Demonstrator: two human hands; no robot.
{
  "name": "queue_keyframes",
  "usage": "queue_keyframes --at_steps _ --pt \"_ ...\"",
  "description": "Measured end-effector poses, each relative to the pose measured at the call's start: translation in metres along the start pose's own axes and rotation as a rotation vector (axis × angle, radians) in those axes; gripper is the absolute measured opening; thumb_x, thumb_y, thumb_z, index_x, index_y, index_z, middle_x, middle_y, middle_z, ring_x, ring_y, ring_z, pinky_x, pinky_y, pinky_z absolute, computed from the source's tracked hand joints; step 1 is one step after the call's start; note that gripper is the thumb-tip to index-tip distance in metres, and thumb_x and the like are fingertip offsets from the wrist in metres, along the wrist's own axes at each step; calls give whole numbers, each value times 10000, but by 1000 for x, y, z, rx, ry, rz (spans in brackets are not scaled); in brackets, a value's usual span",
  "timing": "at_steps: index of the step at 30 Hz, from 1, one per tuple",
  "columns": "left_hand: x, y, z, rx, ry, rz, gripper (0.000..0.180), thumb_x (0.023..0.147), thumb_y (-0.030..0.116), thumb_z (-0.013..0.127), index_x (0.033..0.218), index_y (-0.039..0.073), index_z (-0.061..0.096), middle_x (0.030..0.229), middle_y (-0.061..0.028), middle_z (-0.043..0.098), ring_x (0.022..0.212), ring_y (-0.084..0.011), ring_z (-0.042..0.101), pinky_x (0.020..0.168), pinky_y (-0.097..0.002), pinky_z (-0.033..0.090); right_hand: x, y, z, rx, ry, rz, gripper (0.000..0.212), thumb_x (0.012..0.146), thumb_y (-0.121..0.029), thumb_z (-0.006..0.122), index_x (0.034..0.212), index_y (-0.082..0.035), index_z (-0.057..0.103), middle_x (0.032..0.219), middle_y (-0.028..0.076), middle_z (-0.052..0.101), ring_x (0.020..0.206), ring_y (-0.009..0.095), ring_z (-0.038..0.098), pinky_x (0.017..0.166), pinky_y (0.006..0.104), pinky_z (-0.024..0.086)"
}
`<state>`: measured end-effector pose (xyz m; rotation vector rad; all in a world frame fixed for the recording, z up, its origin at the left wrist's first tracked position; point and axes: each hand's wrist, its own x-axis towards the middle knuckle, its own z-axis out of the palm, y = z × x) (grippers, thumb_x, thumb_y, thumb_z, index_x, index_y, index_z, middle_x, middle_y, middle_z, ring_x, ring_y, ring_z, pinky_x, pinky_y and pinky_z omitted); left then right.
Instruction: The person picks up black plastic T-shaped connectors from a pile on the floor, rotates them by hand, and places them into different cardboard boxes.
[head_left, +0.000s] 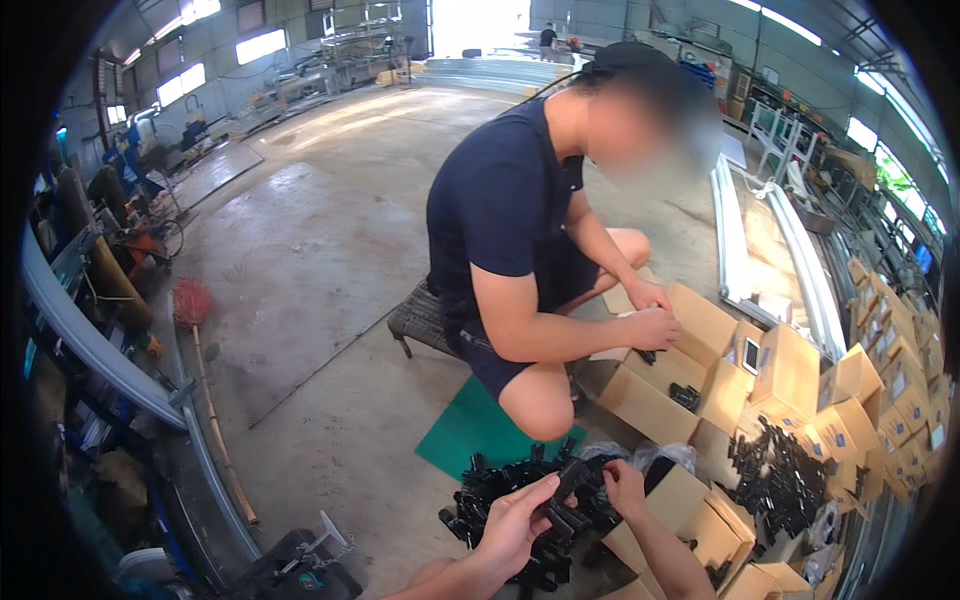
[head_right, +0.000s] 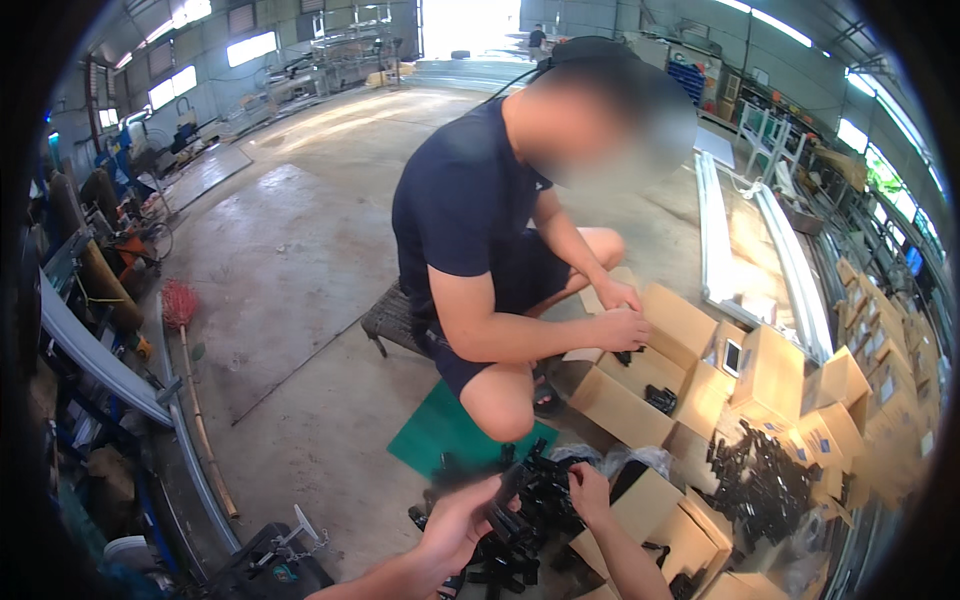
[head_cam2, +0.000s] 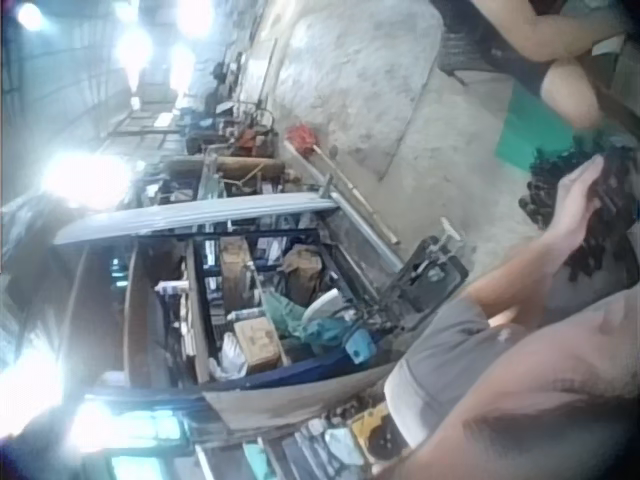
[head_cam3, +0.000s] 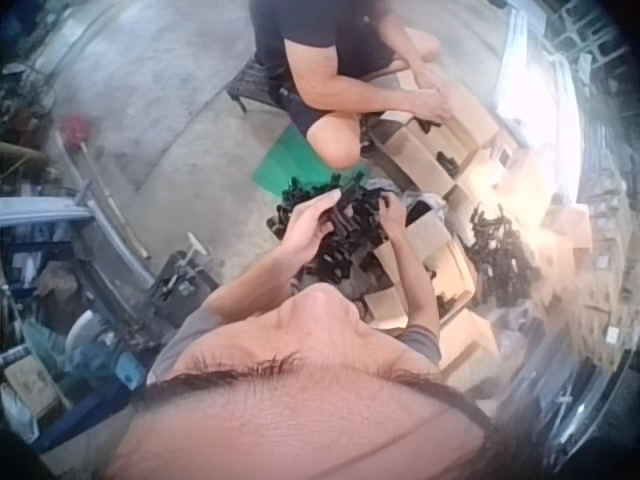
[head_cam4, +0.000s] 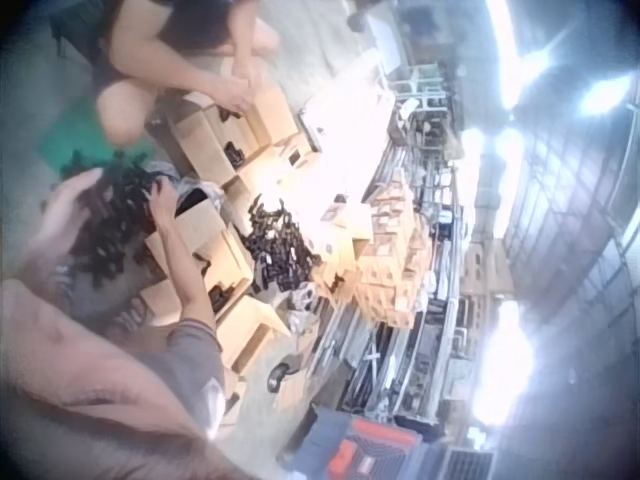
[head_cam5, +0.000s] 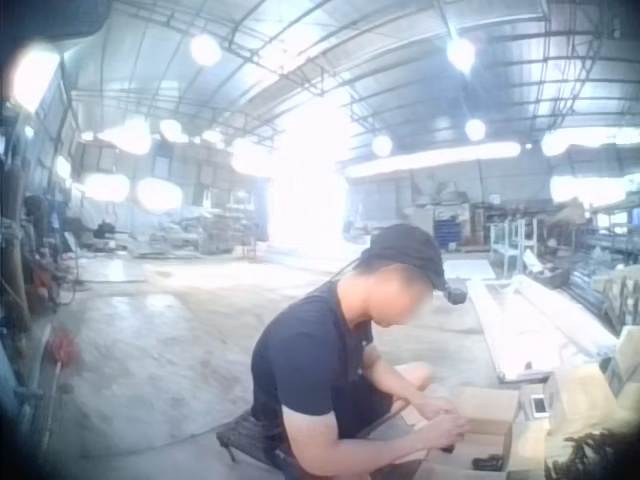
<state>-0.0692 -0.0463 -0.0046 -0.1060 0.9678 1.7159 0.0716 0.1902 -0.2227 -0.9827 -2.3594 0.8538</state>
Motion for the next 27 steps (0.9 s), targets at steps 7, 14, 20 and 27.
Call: queue_keyframes --at_steps 7,14,20,27 --pt "5 -27 12 -105 -130 83 345 974 199 572 1243 -17 590 1007 -54 665 886 -109 645 729 -224 528 -67 -163 -121 818 39 281 199 890 -51 671 1072 22 637 932 61 678 820 114 636 740 252 523" --pt "-39 -53 42 -25 -184 159 367 972 148 579 1288 -37 559 1012 -90 693 849 -97 659 691 -188 523 -130 -244 -155 931 115 306 167 891 -46 677 1043 20 653 954 87 703 831 110 654 748 235 530" --pt "-48 -70 36 128 -232 288 361 938 61 619 1280 -46 574 1077 -108 686 891 -102 648 799 -229 515 -143 -241 -164 1035 127 406 191 843 -21 718 1023 31 677 916 103 711 821 120 665 739 240 535" --pt "-44 -81 33 280 -248 467 379 922 50 647 1281 -47 575 1069 -101 689 907 -75 613 825 -215 493 -145 -243 -156 932 188 436 147 835 -23 733 963 38 692 854 97 710 752 108 660 673 225 524"
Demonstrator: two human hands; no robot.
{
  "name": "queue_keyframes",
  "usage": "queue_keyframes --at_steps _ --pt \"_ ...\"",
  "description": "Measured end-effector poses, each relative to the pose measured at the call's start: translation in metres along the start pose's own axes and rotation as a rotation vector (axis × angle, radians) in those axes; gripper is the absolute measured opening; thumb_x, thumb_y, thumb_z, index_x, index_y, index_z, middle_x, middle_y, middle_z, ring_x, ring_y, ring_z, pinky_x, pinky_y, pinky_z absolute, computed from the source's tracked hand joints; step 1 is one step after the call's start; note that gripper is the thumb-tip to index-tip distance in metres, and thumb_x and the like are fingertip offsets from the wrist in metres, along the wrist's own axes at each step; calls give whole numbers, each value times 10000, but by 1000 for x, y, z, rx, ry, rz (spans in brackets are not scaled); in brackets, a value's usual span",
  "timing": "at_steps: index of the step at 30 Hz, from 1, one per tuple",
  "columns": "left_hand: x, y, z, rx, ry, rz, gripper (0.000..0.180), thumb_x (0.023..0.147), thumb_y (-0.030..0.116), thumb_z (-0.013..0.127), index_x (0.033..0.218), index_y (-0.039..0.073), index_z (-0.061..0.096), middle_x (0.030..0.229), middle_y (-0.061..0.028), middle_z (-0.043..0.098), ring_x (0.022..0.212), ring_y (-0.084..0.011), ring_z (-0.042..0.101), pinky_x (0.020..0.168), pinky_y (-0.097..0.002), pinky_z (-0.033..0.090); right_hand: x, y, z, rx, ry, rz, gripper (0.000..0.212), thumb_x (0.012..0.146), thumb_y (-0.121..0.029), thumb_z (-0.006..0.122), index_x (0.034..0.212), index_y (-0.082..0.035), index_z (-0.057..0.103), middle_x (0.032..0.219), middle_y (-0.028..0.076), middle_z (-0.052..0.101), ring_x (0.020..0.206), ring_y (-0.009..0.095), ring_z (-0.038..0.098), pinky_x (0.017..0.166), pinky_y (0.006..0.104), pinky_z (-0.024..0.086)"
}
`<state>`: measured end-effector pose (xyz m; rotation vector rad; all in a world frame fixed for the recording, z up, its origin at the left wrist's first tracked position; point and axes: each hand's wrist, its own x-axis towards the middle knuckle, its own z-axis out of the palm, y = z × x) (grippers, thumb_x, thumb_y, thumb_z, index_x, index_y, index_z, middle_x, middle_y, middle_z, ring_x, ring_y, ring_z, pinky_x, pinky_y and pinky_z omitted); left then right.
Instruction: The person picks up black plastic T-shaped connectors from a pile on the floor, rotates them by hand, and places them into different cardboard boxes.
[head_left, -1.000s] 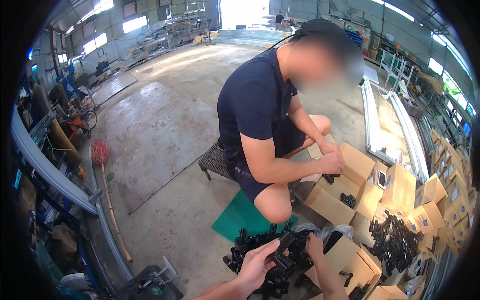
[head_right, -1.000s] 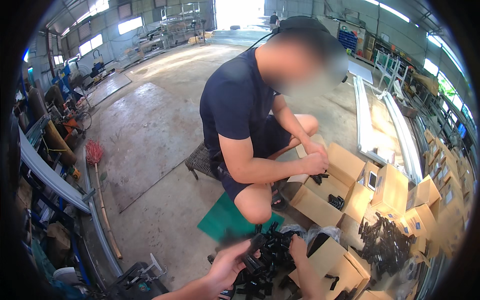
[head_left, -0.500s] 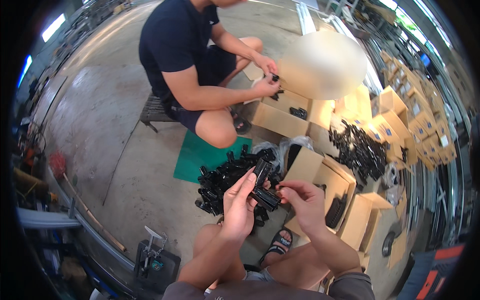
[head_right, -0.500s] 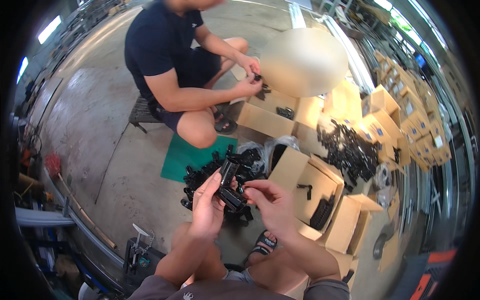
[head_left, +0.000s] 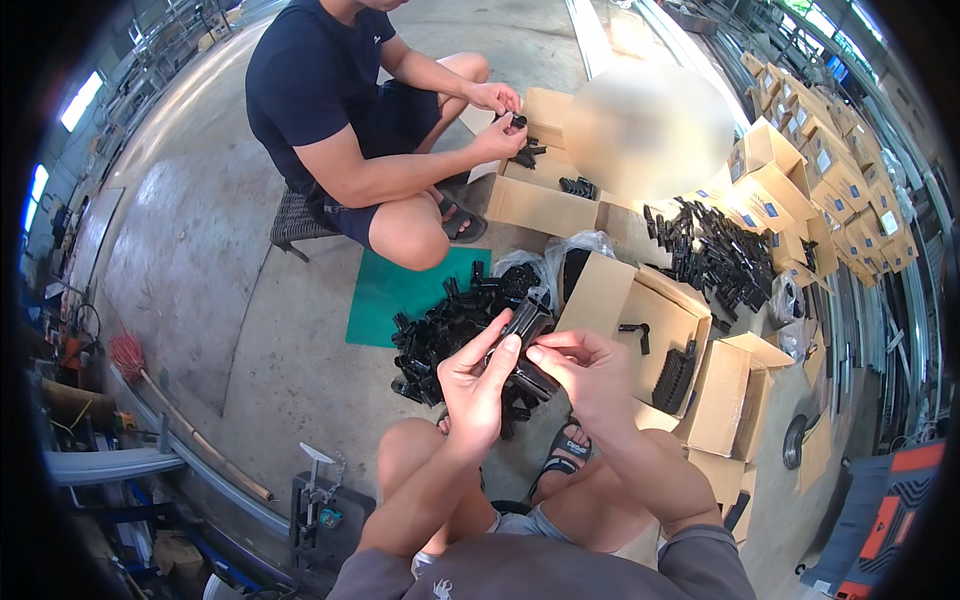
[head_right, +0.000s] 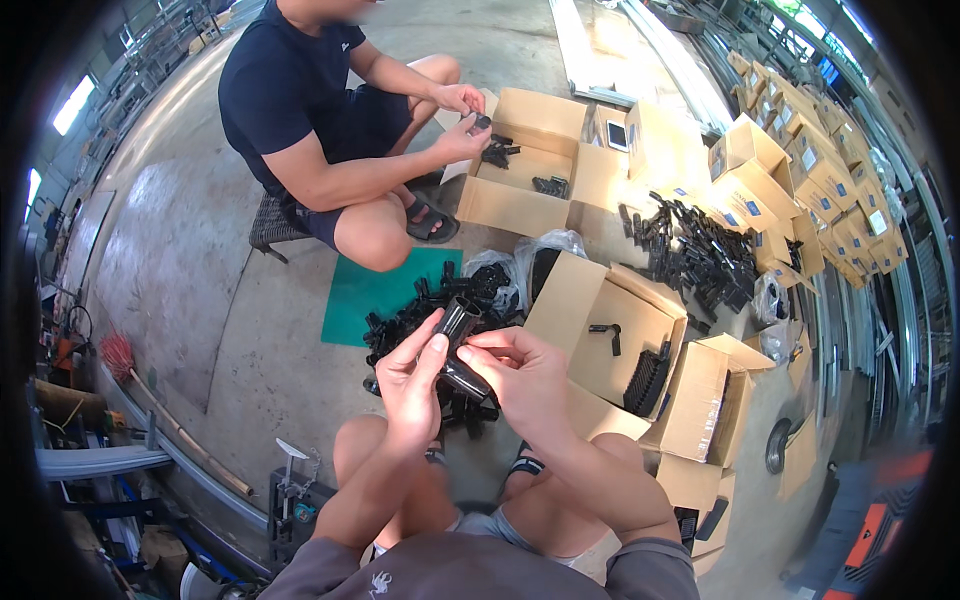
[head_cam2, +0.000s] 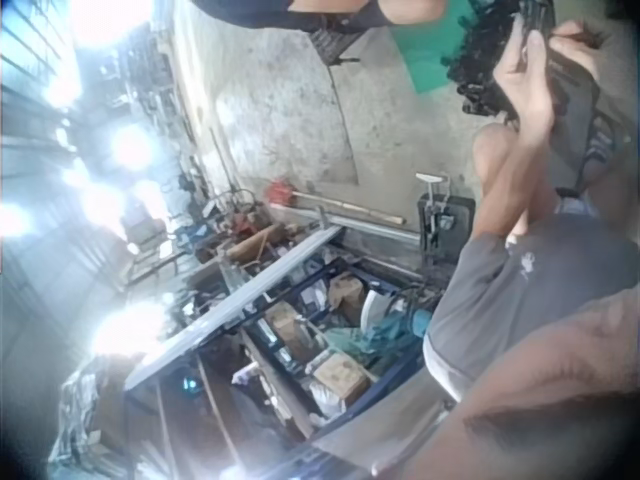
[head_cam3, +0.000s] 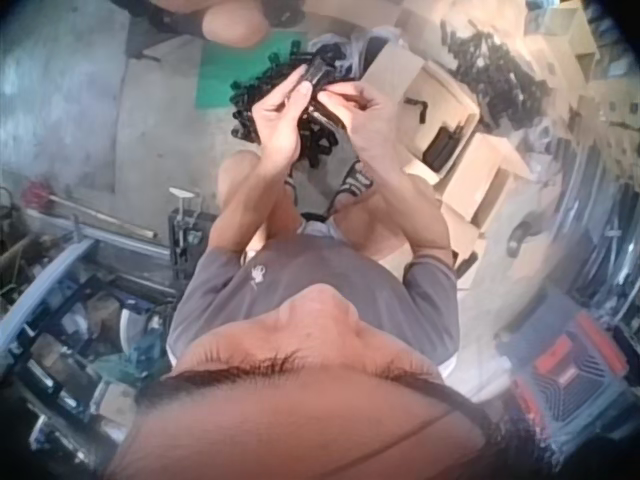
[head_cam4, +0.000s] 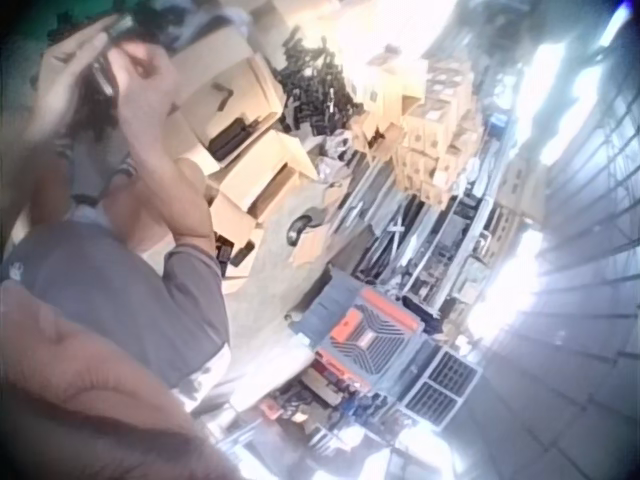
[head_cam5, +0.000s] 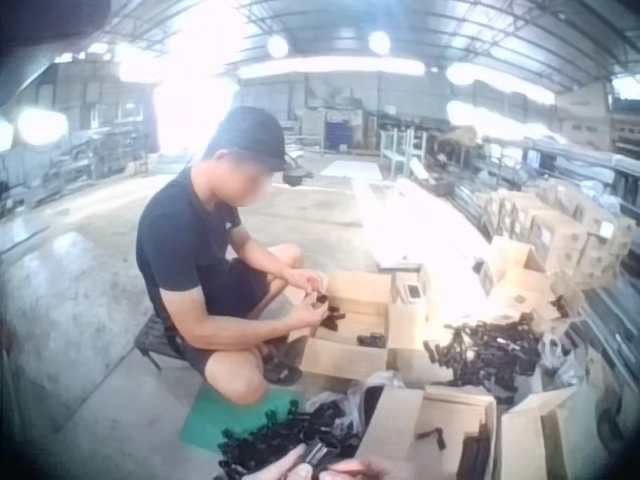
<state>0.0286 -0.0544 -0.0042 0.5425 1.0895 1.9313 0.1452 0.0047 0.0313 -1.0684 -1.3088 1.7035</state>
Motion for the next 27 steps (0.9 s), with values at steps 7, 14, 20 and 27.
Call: queue_keyframes --at_steps 7,14,20,27 --pt "-2 -7 9 87 12 65 376 922 48 646 1279 -47 577 1061 -109 694 892 -77 614 813 -217 498 0 2 -11 44 3 -2 136 841 -14 723 965 35 694 857 92 712 748 102 659 674 221 524" --pt "-3 -9 11 64 12 85 378 917 40 653 1277 -50 579 1064 -109 692 897 -81 614 818 -220 500 -2 4 -13 179 -22 42 151 848 -4 710 995 29 696 888 101 718 778 106 672 694 223 537" --pt "0 -1 -5 82 16 82 383 909 31 662 1274 -51 580 1068 -110 690 903 -83 614 824 -221 500 -3 2 2 183 -47 91 179 852 10 700 1027 40 675 948 103 706 849 117 673 759 229 552" --pt "-1 -6 27 335 -7 82 360 905 35 644 1246 -72 597 1087 -115 673 932 -117 610 841 -255 496 -6 1 -22 25 57 -10 197 871 -118 698 1031 -4 696 954 85 703 868 132 650 782 276 526"
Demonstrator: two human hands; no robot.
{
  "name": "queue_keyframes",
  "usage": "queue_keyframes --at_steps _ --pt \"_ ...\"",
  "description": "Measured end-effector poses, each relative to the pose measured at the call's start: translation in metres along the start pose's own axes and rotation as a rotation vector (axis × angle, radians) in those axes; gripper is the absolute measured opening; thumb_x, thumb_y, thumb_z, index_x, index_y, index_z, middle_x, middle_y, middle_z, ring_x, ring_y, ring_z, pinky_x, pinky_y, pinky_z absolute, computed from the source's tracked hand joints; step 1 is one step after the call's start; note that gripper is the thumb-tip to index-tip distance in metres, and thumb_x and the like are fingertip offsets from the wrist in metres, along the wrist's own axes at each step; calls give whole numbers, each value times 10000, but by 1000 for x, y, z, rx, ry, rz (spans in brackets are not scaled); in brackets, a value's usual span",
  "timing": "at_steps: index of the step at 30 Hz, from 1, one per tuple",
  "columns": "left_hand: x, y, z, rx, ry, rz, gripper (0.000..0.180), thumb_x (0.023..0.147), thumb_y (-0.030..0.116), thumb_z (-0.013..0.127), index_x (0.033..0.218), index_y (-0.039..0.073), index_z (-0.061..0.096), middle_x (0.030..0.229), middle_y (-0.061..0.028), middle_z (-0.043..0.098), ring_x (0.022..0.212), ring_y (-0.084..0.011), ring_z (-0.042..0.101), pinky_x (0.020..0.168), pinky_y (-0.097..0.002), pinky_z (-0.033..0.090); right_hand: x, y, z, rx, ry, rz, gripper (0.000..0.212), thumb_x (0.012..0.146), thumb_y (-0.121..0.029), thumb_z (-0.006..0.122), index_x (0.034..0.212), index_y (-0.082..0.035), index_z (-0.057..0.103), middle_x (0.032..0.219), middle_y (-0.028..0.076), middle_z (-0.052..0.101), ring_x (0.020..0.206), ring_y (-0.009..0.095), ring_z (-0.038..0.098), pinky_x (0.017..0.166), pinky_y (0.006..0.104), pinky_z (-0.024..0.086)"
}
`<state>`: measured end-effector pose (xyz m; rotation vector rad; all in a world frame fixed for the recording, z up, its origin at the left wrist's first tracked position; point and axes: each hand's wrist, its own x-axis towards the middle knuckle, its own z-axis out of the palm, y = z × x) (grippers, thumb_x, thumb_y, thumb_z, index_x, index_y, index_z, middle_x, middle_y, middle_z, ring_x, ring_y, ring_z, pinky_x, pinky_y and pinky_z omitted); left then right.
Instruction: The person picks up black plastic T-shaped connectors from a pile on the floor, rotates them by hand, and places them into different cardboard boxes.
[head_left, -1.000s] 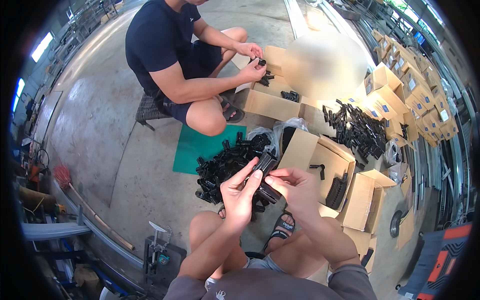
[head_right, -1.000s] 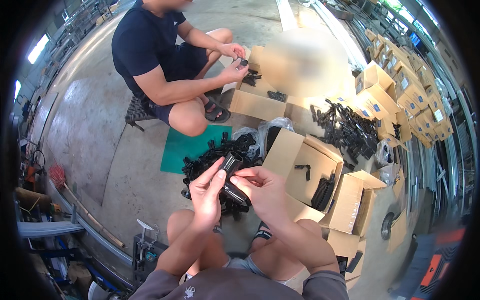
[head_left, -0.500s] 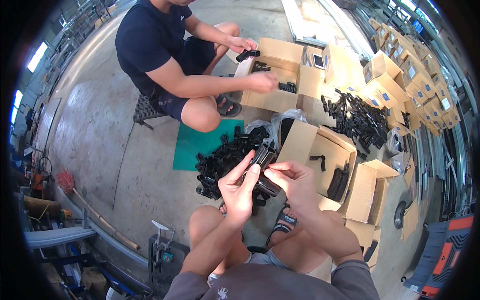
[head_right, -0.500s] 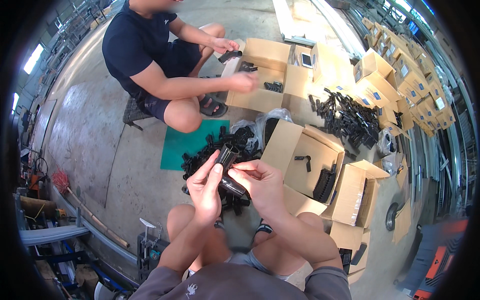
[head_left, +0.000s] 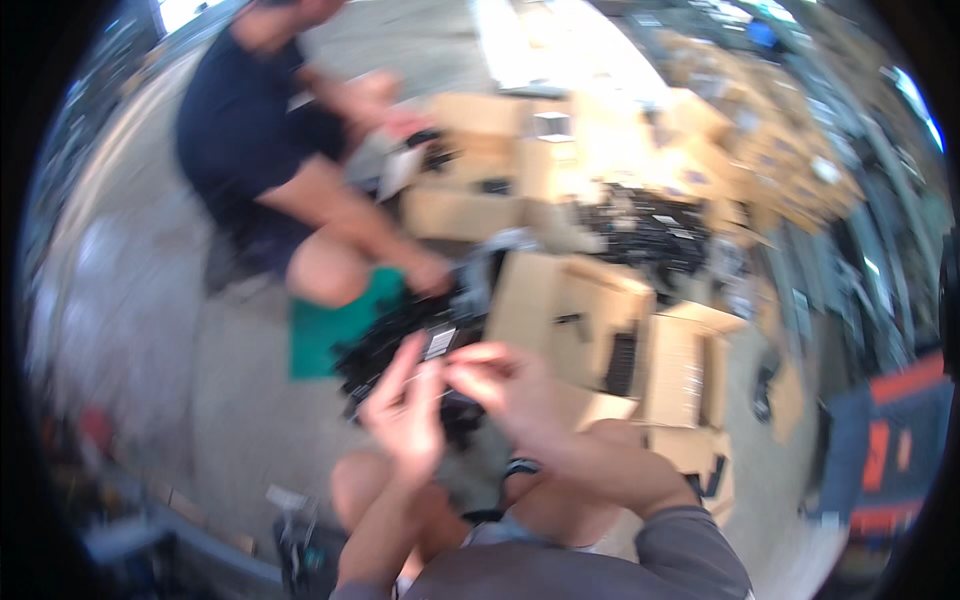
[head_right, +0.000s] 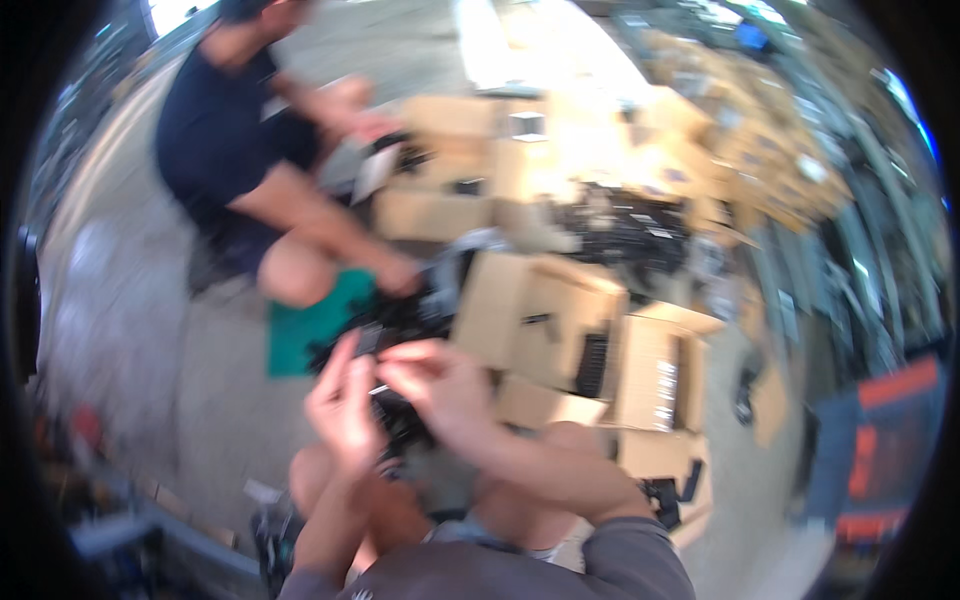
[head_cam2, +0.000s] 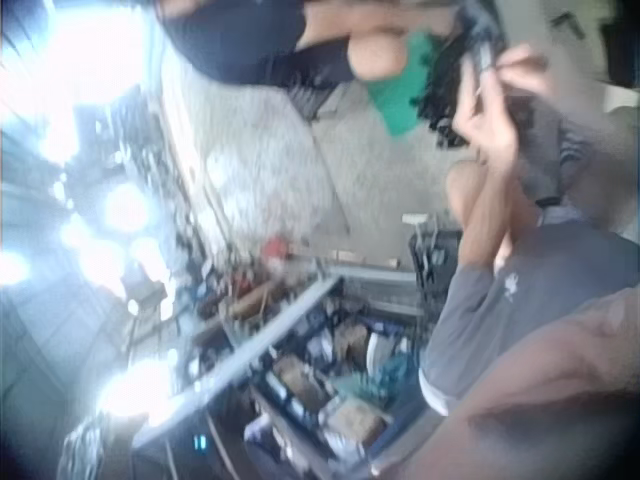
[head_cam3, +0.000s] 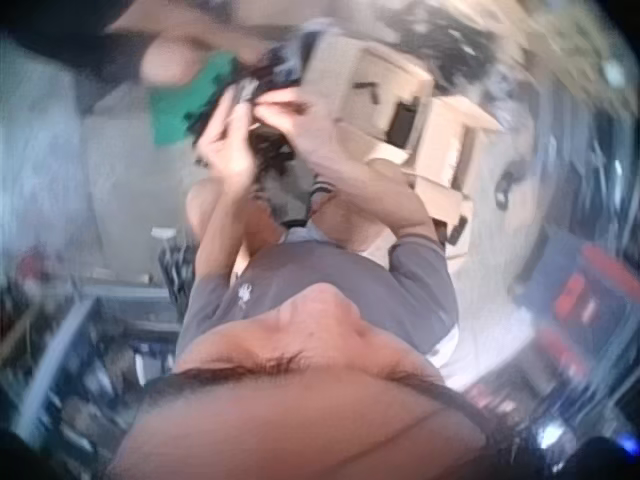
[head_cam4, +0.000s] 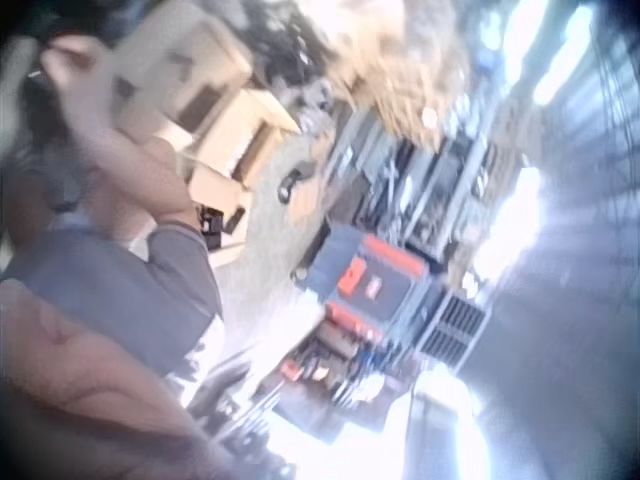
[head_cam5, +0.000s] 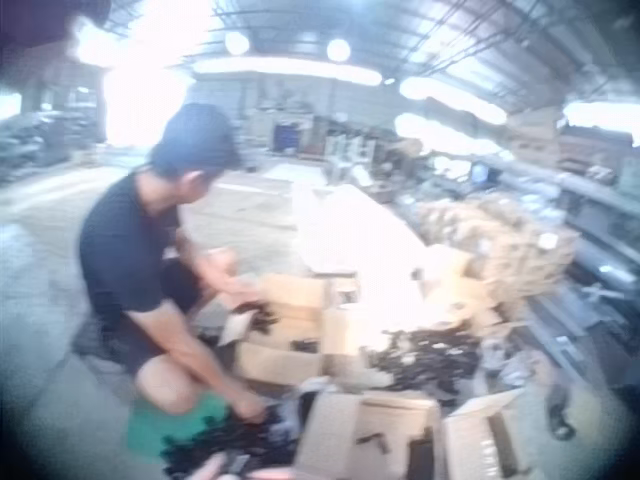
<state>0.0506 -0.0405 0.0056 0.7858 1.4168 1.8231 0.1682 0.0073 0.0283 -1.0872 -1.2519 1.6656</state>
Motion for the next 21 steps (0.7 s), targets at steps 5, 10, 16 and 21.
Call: queue_keyframes --at_steps 5,10,16,21 --pt "7 2 -21 95 193 113 358 970 71 496 1280 -102 544 1074 -175 669 888 -210 635 835 -312 518 17 12 36 126 -190 22 174 884 -111 683 1019 -2 671 919 58 678 888 97 616 796 264 498" --pt "-13 -6 -6 188 99 221 369 1009 151 497 1279 -95 550 1112 -141 656 949 -163 604 871 -277 483 3 21 12 281 -160 50 160 899 -97 677 1021 3 646 989 50 667 942 105 620 861 267 494" --pt "-10 -4 -12 177 126 209 370 1009 154 498 1280 -93 552 1119 -142 658 939 -163 606 870 -276 484 4 16 15 312 -199 128 188 872 -97 710 1033 -15 656 1009 42 671 954 101 615 875 264 475" --pt "-7 2 -6 127 119 176 371 1011 150 488 1280 -98 549 1092 -149 666 910 -167 616 836 -282 500 9 23 18 325 -201 79 199 870 -106 716 1040 -20 659 1019 37 669 960 97 610 879 261 470"
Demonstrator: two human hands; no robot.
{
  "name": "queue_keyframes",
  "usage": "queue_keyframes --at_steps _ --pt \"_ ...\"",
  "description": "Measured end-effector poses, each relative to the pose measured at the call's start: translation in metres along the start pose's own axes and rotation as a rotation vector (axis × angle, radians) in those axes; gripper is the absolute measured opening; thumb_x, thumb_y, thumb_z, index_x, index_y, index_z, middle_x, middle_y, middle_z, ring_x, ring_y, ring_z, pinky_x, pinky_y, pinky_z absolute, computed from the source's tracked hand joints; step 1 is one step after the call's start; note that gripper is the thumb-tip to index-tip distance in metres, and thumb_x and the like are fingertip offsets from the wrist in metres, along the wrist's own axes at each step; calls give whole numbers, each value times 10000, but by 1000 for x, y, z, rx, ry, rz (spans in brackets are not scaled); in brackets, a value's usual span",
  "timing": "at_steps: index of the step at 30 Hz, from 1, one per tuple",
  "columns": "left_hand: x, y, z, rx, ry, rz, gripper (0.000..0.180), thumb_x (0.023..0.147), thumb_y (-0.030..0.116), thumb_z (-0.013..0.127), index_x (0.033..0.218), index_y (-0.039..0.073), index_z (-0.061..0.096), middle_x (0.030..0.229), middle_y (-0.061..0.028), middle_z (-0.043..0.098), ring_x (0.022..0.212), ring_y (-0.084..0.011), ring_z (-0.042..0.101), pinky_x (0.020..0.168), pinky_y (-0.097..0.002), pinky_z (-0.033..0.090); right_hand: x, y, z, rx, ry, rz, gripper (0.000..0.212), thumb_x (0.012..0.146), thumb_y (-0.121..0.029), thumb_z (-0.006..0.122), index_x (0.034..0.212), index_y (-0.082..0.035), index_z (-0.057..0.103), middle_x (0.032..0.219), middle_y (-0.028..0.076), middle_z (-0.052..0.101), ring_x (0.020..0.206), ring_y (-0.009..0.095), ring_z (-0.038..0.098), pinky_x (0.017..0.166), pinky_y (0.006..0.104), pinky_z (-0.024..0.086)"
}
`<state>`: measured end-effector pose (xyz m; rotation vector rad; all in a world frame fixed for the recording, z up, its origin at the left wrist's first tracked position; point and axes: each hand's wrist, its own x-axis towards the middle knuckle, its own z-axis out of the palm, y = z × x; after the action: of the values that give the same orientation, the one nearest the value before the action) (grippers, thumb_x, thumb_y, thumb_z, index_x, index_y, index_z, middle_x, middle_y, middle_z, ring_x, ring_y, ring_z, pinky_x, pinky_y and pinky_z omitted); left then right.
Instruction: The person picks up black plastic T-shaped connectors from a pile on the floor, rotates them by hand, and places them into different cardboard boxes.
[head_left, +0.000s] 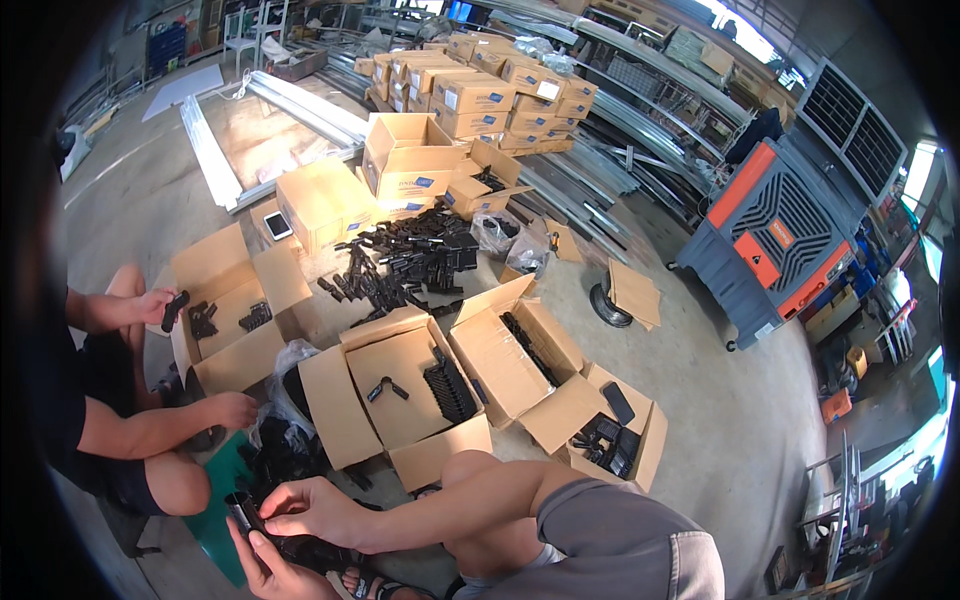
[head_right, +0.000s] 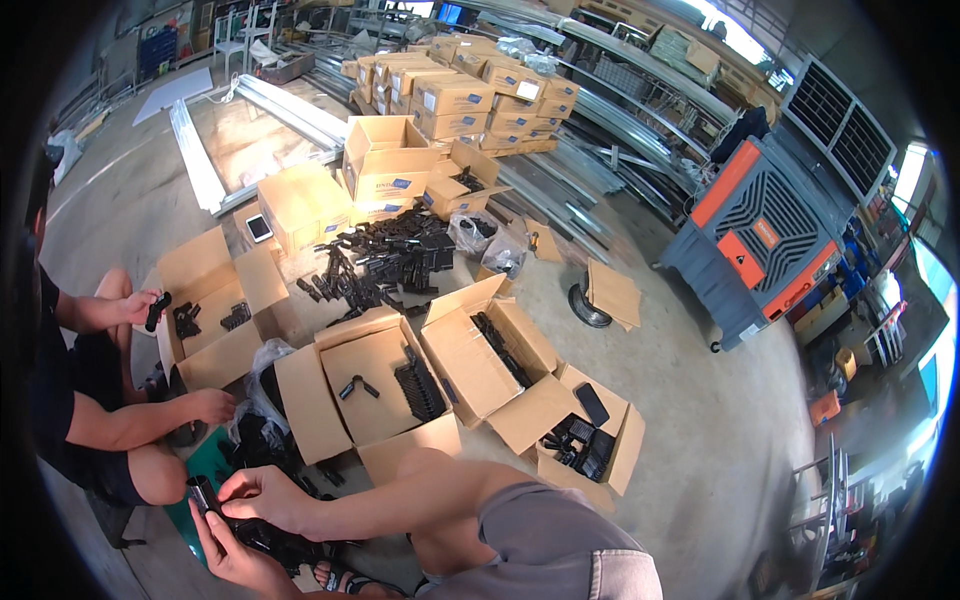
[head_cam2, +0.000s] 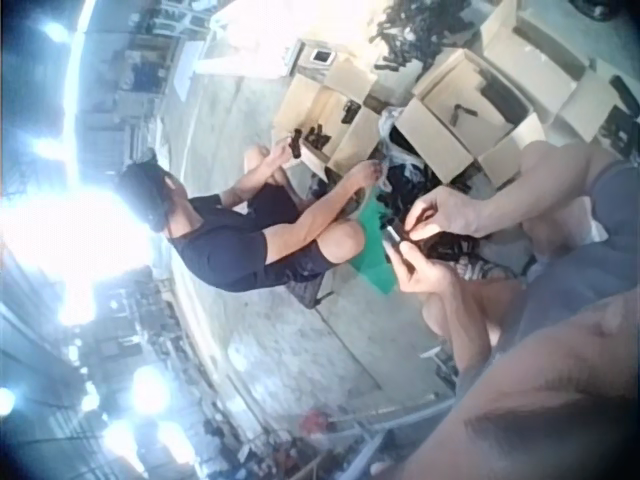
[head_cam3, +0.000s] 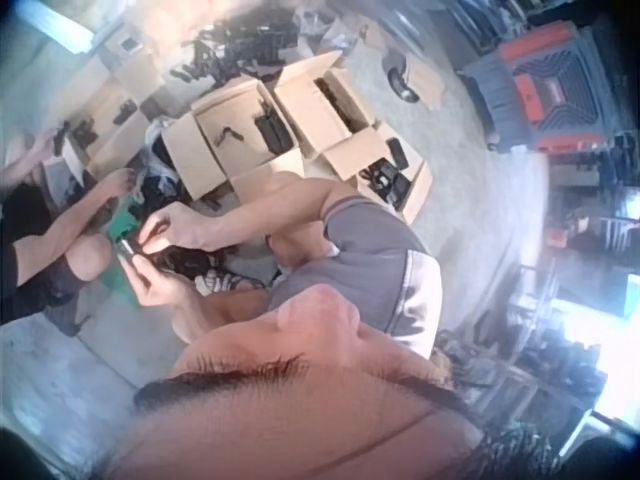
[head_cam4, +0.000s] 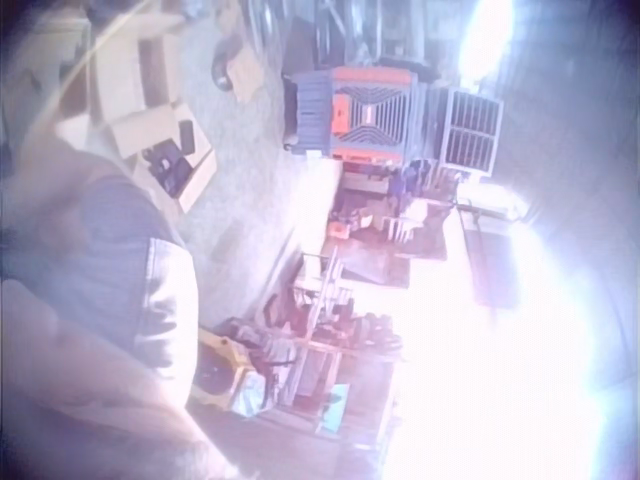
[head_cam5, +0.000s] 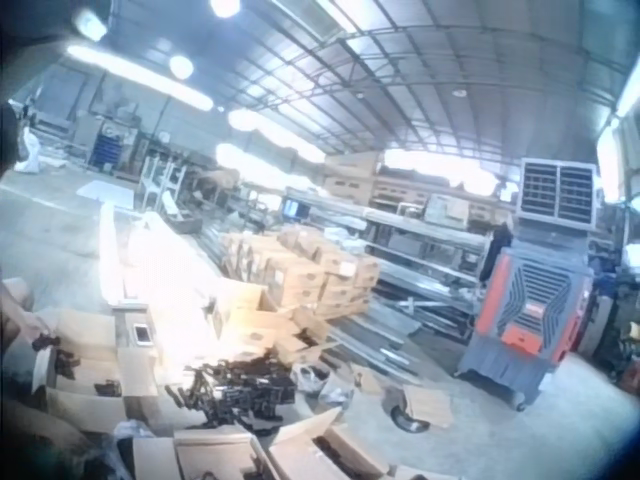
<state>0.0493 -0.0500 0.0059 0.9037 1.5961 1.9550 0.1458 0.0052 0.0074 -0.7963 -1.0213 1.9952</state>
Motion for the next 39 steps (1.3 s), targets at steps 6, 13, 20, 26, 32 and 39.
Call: queue_keyframes --at_steps 6,13,20,26,32,39 --pt "-5 22 4 134 -61 33 405 970 140 564 1253 -147 538 1198 -232 619 973 -250 593 887 -340 475 -3 3 -5 46 22 -56 183 866 -82 697 1015 16 655 1008 69 668 976 124 631 893 269 496" --pt "-7 29 4 90 -57 26 396 977 148 557 1250 -139 550 1184 -225 627 980 -250 600 864 -338 487 -3 11 -4 5 0 -135 183 865 -78 718 1024 -10 656 1020 57 677 974 117 625 896 270 490" --pt "-8 29 2 76 -52 6 410 978 161 559 1253 -142 546 1182 -225 628 984 -250 600 863 -333 488 -3 10 -3 40 11 -80 191 875 -80 706 1043 -3 654 1027 59 676 980 116 629 892 258 502" --pt "-9 22 0 79 -57 5 433 978 183 564 1267 -137 536 1181 -224 629 992 -248 598 857 -334 489 -4 12 -4 52 8 -118 177 881 -68 695 1040 -2 652 1026 58 674 988 116 630 900 261 508" --pt "-6 20 -4 89 -71 -22 443 979 201 566 1282 -121 531 1170 -210 630 981 -245 598 855 -325 486 -2 11 -4 49 -7 -139 163 874 -61 701 1021 -8 655 1016 53 674 987 114 630 895 257 509" --pt "0 -9 -6 -60 -34 31 370 1010 142 481 1271 -112 546 1076 -160 666 909 -171 617 823 -282 501 -3 7 1 21 13 -111 193 858 -51 715 1037 -2 660 1042 48 666 988 116 630 886 258 512"
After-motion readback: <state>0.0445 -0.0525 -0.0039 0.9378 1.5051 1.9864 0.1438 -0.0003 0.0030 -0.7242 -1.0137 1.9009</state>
